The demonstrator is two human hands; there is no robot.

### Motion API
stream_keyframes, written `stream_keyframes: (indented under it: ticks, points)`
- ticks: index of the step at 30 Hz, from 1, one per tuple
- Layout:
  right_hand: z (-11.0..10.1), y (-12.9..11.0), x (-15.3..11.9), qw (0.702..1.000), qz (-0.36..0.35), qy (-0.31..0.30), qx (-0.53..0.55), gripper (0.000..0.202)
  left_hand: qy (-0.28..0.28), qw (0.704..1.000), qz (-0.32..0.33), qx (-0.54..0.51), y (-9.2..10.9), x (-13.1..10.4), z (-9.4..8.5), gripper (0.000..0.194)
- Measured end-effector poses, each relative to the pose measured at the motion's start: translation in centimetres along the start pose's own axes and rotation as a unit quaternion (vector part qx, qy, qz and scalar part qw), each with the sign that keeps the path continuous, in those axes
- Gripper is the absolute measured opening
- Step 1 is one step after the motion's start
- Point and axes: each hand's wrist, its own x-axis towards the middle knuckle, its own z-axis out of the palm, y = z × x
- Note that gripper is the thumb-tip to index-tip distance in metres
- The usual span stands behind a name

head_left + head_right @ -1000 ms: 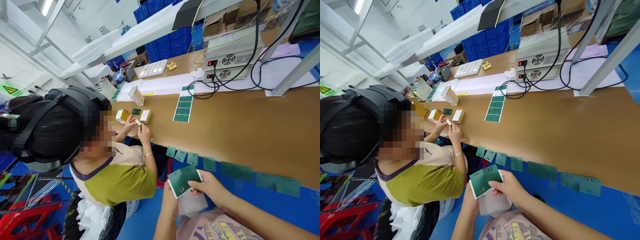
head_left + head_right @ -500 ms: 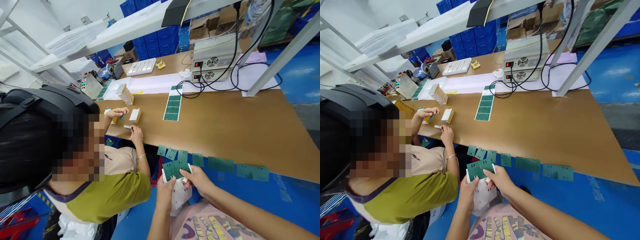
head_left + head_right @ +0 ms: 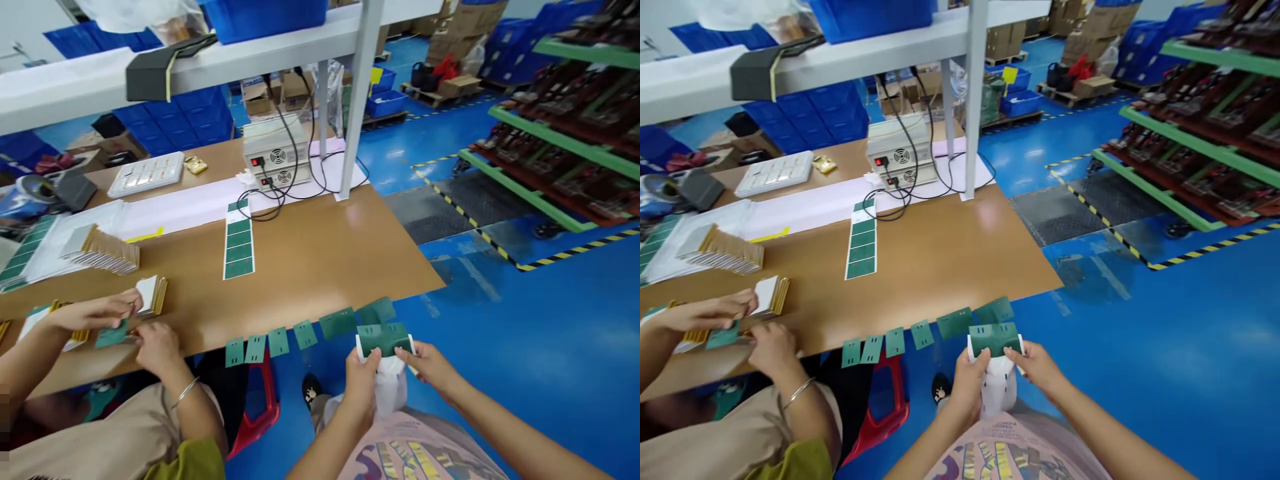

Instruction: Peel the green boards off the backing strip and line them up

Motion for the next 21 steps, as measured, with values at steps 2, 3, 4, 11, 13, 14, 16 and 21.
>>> stream_keyframes:
  ticks: [2,3,4,11,13,14,16,21]
  points:
    - [-2.9,0.8,0.5,0.999,0.011,0.043,0.015,0.046,0.001,1.000,-0.020,0.003,-1.9,1.3,2.5,0.041]
    - [-4.3,1.0,1.0,0.998,0.017,0.060,0.022,0.046,0.001,1.000,-0.026,0.006,-2.6,1.9,3.7,0.041]
    - [-5.5,1.1,1.5,0.997,0.021,0.071,0.025,0.046,0.000,1.000,-0.029,0.009,-3.3,2.4,4.8,0.040]
    - [-12.2,-0.9,6.5,0.994,0.023,0.107,0.010,0.044,-0.039,0.999,0.004,0.005,-6.1,7.7,10.6,0.033]
    - [-13.2,-1.4,7.2,0.994,0.018,0.111,0.004,0.045,-0.011,1.000,0.016,0.001,-6.6,8.8,11.4,0.039]
    - [-13.5,-1.4,7.3,0.994,0.015,0.109,0.000,0.045,-0.005,1.000,0.017,0.004,-6.8,9.0,11.5,0.042]
    - [-13.5,-1.2,6.9,0.996,0.007,0.085,-0.014,0.045,-0.014,1.000,0.015,0.018,-7.0,8.8,10.9,0.045]
    - [-9.8,1.1,4.9,0.993,-0.039,-0.085,-0.071,0.043,-0.016,0.999,0.009,0.034,-5.6,4.5,5.4,0.046]
